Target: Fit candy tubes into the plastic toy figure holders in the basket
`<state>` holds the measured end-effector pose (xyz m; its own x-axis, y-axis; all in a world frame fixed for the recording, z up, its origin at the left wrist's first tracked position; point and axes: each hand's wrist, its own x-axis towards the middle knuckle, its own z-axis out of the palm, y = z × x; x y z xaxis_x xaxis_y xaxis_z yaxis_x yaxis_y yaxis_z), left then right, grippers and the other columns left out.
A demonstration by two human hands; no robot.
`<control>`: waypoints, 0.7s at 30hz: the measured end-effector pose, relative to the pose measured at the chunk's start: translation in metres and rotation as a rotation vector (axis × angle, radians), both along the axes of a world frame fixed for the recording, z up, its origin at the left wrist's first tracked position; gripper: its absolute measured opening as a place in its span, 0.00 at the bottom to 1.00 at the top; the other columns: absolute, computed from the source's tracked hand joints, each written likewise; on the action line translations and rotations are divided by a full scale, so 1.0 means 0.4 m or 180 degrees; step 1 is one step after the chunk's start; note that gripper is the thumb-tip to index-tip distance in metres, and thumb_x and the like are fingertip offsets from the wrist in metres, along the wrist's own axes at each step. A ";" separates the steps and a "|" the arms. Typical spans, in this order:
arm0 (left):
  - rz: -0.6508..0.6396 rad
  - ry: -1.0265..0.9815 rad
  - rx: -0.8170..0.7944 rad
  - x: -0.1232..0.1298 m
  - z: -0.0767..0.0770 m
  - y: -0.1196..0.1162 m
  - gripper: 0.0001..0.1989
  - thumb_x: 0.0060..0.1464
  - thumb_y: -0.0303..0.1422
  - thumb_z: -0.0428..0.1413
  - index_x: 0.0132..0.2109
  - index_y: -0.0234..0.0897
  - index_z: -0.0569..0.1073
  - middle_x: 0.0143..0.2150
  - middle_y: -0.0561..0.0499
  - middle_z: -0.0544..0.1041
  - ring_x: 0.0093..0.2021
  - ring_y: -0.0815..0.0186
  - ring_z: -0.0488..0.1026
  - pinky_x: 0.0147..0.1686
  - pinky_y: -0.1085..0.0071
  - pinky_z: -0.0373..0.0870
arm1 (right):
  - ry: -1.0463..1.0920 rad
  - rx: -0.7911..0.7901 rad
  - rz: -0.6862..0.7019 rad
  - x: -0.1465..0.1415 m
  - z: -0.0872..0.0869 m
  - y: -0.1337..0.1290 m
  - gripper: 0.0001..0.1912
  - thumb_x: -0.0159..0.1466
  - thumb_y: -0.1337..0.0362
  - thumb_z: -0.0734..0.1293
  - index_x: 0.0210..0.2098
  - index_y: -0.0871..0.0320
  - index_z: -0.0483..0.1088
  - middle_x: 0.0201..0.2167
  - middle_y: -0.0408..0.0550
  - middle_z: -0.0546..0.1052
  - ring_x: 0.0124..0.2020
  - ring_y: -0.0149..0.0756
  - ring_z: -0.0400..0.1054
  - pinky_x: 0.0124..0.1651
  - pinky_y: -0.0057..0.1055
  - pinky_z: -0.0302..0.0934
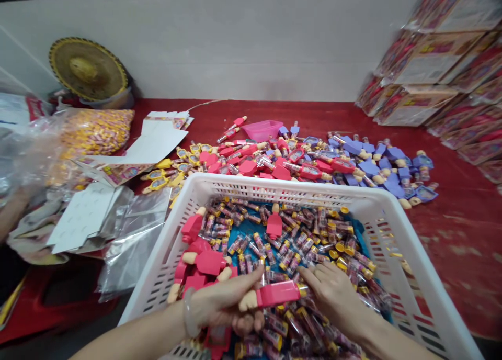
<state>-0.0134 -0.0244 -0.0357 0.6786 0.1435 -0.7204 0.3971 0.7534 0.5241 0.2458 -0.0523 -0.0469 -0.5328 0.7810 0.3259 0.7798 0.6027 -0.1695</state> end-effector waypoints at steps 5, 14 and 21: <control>-0.0065 -0.0185 -0.0123 0.008 0.012 -0.037 0.29 0.46 0.56 0.58 0.42 0.35 0.71 0.28 0.52 0.71 0.23 0.71 0.64 0.23 0.76 0.59 | -0.0250 0.0148 0.0071 -0.015 -0.009 -0.012 0.15 0.52 0.76 0.61 0.40 0.62 0.69 0.28 0.49 0.75 0.28 0.37 0.66 0.36 0.34 0.51; 0.0026 0.0347 0.2915 -0.008 0.061 -0.007 0.27 0.53 0.47 0.58 0.56 0.40 0.67 0.44 0.47 0.76 0.36 0.64 0.71 0.39 0.67 0.67 | -0.0403 -0.0505 -0.0250 0.003 -0.017 -0.005 0.14 0.47 0.77 0.62 0.33 0.57 0.68 0.21 0.42 0.73 0.22 0.34 0.64 0.29 0.32 0.46; 0.0166 -0.0347 -0.0927 0.014 0.014 -0.011 0.30 0.52 0.59 0.48 0.37 0.32 0.71 0.23 0.52 0.70 0.15 0.75 0.57 0.16 0.77 0.49 | -0.0322 0.0328 -0.0202 0.002 0.024 0.017 0.13 0.57 0.75 0.61 0.41 0.63 0.69 0.29 0.51 0.75 0.30 0.39 0.66 0.40 0.36 0.52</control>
